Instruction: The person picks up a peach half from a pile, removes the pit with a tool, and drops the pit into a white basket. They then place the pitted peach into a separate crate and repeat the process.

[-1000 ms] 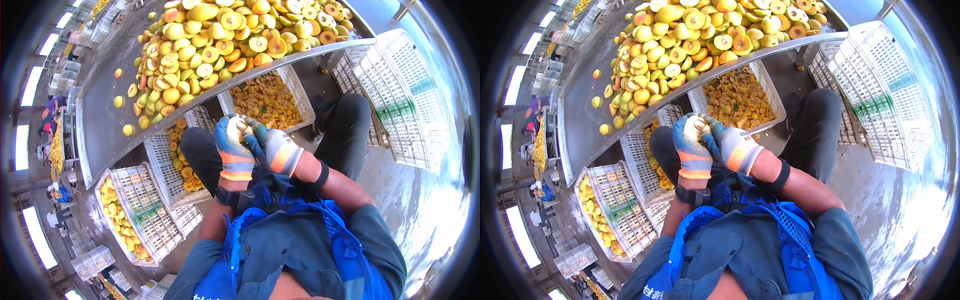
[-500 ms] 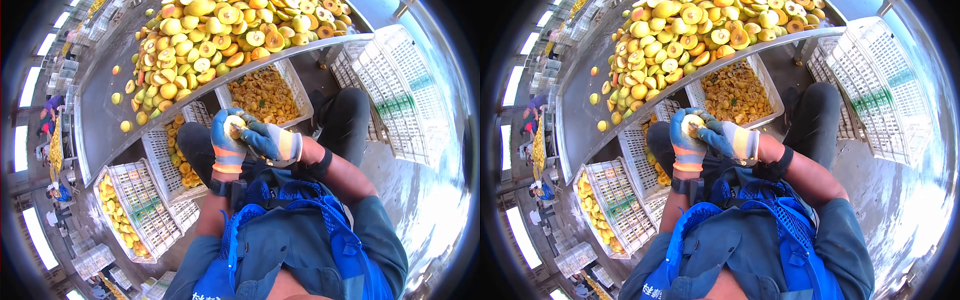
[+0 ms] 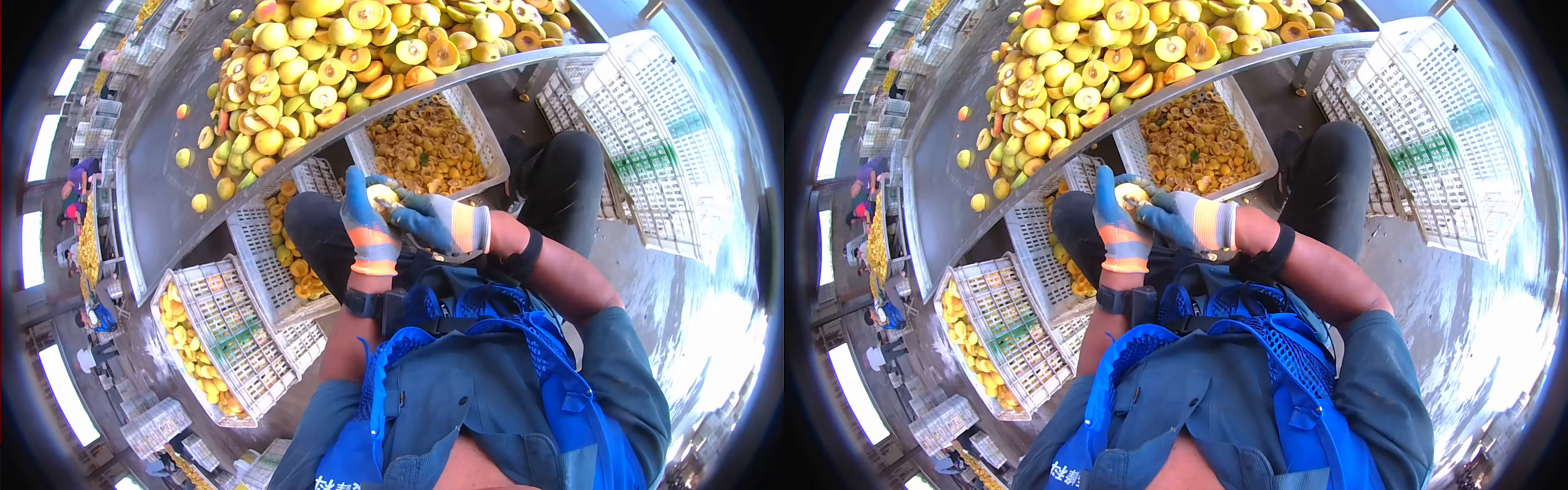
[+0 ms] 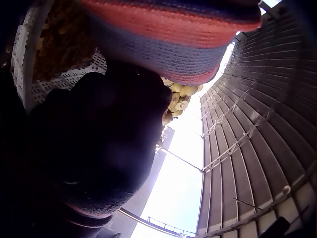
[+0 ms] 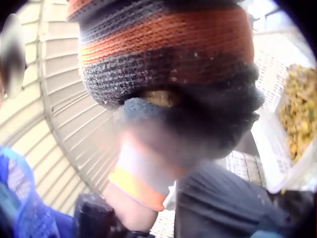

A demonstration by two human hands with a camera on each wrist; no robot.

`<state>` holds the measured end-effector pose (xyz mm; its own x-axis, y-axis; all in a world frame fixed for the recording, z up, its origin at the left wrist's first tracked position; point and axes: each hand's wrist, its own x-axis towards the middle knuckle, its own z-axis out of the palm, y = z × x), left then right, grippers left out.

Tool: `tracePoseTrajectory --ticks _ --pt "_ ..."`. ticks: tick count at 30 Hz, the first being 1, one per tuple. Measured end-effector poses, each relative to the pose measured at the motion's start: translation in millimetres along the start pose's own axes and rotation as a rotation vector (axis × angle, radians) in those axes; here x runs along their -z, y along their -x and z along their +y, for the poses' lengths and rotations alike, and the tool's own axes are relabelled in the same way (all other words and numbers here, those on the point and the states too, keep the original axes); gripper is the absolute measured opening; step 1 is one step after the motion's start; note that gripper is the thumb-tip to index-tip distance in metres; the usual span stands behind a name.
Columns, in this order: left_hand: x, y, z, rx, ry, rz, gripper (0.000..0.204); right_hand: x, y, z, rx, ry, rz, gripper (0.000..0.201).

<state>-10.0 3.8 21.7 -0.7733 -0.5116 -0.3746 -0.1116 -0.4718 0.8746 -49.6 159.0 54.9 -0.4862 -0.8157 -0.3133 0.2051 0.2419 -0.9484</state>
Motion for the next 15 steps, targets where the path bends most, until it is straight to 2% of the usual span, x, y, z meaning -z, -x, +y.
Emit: tracePoseTrajectory --ticks 3,4,7,9,12,15 --pt "-4.2 1.6 2.2 0.102 0.145 0.010 0.051 0.0 -1.4 4.4 0.010 -0.053 -0.028 0.047" --pt "-4.1 2.1 0.3 0.096 0.137 0.033 0.051 -3.4 0.4 4.3 0.059 -0.019 0.025 0.048" --pt "1.2 1.6 -11.2 0.102 0.097 0.059 0.052 -0.1 -5.6 25.1 0.102 0.333 0.031 0.049" --pt "5.2 -3.3 -14.1 0.121 0.057 0.014 0.054 2.4 -4.6 19.7 0.061 0.254 0.006 0.047" --pt "3.0 -5.6 -6.5 0.208 0.177 -0.018 0.058 0.9 -0.4 9.7 0.022 0.067 0.007 0.045" --pt "-1.5 0.5 3.8 0.311 0.199 0.017 0.063 6.0 2.5 2.6 -0.073 0.004 -0.064 0.046"
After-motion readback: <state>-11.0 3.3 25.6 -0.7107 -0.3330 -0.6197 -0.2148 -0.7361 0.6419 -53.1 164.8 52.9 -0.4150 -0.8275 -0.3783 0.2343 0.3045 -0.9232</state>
